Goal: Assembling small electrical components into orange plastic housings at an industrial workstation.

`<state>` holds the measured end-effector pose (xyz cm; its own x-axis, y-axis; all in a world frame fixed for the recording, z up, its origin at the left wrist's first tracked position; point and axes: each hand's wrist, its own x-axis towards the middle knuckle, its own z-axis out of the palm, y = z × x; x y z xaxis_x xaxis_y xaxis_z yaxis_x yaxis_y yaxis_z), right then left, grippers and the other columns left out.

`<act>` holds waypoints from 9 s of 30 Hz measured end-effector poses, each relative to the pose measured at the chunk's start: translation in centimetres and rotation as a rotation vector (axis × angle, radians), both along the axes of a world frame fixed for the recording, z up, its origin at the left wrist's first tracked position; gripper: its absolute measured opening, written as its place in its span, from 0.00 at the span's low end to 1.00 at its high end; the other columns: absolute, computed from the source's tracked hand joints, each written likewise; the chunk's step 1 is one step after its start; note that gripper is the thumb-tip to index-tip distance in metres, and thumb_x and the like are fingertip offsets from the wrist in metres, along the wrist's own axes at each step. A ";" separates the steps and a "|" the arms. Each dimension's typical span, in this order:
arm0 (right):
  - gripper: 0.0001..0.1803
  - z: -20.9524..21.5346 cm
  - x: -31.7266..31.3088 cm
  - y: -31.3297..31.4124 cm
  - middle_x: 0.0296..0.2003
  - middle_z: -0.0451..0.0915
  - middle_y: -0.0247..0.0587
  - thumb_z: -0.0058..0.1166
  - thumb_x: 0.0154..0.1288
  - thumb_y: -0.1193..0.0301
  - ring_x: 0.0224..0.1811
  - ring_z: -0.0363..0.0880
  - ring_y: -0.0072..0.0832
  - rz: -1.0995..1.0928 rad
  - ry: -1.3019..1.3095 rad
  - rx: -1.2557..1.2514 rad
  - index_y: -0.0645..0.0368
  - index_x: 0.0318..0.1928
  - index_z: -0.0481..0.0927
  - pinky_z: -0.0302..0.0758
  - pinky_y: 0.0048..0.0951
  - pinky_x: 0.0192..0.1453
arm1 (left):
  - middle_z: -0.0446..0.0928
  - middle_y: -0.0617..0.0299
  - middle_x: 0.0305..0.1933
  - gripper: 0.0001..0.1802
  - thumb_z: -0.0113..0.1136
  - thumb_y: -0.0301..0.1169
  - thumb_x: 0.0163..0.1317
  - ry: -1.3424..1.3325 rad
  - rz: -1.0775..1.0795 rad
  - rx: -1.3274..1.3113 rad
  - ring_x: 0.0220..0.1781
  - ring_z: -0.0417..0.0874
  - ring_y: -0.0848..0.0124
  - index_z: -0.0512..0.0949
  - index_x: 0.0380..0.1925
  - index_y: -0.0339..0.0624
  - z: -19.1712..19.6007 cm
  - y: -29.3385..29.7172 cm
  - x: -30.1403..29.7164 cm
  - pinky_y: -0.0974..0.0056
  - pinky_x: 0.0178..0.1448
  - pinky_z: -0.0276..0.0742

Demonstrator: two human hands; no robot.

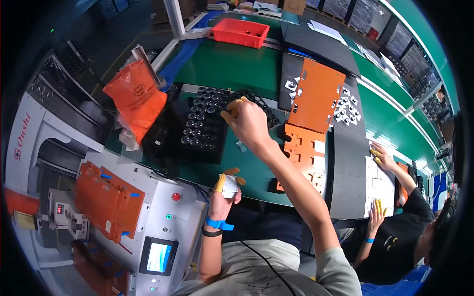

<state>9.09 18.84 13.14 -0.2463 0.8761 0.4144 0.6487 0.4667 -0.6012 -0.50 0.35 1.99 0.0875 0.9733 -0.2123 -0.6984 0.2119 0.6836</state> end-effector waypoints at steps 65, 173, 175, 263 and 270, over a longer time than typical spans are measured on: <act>0.17 -1.5 15.2 -14.7 0.20 0.80 0.48 0.69 0.61 0.67 0.21 0.75 0.25 0.124 0.343 -0.686 0.72 0.37 0.85 0.73 0.34 0.28 | 0.83 0.51 0.55 0.34 0.80 0.28 0.49 0.698 0.211 0.459 0.55 0.84 0.67 0.78 0.57 0.31 2.2 0.4 7.3 0.62 0.61 0.80; 0.18 2.0 2.4 -6.6 0.26 0.81 0.45 0.67 0.54 0.62 0.29 0.82 0.42 0.024 0.118 -0.137 0.63 0.37 0.82 0.78 0.40 0.36 | 0.73 0.43 0.64 0.26 0.55 0.40 0.72 -0.444 -0.182 -0.102 0.68 0.75 0.52 0.69 0.66 0.43 -1.3 -0.1 -0.4 0.51 0.70 0.74; 0.16 1.0 4.9 -9.8 0.25 0.79 0.42 0.69 0.54 0.66 0.27 0.81 0.34 0.006 0.220 -0.284 0.64 0.38 0.81 0.77 0.34 0.34 | 0.73 0.46 0.65 0.29 0.57 0.39 0.70 -0.474 -0.169 -0.024 0.69 0.73 0.52 0.67 0.68 0.41 -1.1 -0.1 0.0 0.48 0.72 0.73; 0.18 -6.3 20.5 -15.2 0.44 0.72 0.51 0.59 0.60 0.81 0.44 0.71 0.48 0.022 0.198 -0.067 0.65 0.52 0.79 0.72 0.42 0.48 | 0.83 0.54 0.42 0.13 0.71 0.30 0.60 0.992 0.026 0.598 0.42 0.84 0.63 0.83 0.42 0.34 4.3 5.7 11.7 0.64 0.46 0.78; 0.28 -6.7 22.2 -16.9 0.45 0.73 0.47 0.61 0.63 0.78 0.45 0.73 0.39 -0.160 0.350 -0.180 0.61 0.64 0.74 0.72 0.34 0.53 | 0.84 0.45 0.31 0.16 0.72 0.36 0.59 1.249 0.002 0.349 0.32 0.85 0.57 0.83 0.34 0.31 0.8 15.7 10.1 0.60 0.37 0.76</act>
